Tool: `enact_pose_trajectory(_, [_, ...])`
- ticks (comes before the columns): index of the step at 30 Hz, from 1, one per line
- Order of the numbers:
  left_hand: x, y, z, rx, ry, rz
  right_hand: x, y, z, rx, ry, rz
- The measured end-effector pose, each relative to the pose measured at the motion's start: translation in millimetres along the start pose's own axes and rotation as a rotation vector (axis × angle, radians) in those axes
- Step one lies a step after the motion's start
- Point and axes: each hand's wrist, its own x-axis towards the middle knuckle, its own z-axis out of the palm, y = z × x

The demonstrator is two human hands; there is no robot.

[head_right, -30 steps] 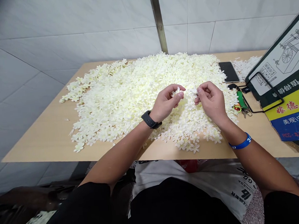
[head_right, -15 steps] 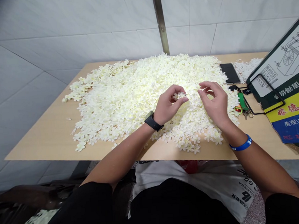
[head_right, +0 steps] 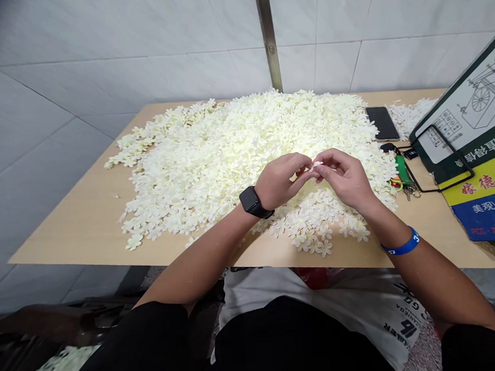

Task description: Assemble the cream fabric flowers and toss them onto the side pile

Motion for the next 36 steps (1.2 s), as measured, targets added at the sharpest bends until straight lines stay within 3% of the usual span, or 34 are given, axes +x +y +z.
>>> enact_pose_trajectory(8, [2,12,0.2,-0.257,0.071,-0.166,-2,1,1,-0.055,0.090,-0.029])
enact_pose_trajectory(12, [2,14,-1.3,-0.234,0.072,-0.220,-5,2,4,-0.034,0.102,-0.020])
enact_pose_trajectory(17, [2,15,-1.6,-0.270,0.096,-0.281,-11,5,10,-0.149,0.159,-0.148])
enact_pose_trajectory(20, [2,15,0.9,-0.337,0.098,-0.321,-12,4,11,-0.190,0.124,-0.195])
enact_pose_trajectory(26, [5,11,1.3,-0.510,0.157,-0.372,-5,1,6,-0.061,0.128,-0.087])
enact_pose_trajectory(36, [6,10,-0.8,-0.476,0.149,-0.452,-2,15,-4,0.123,0.112,0.029])
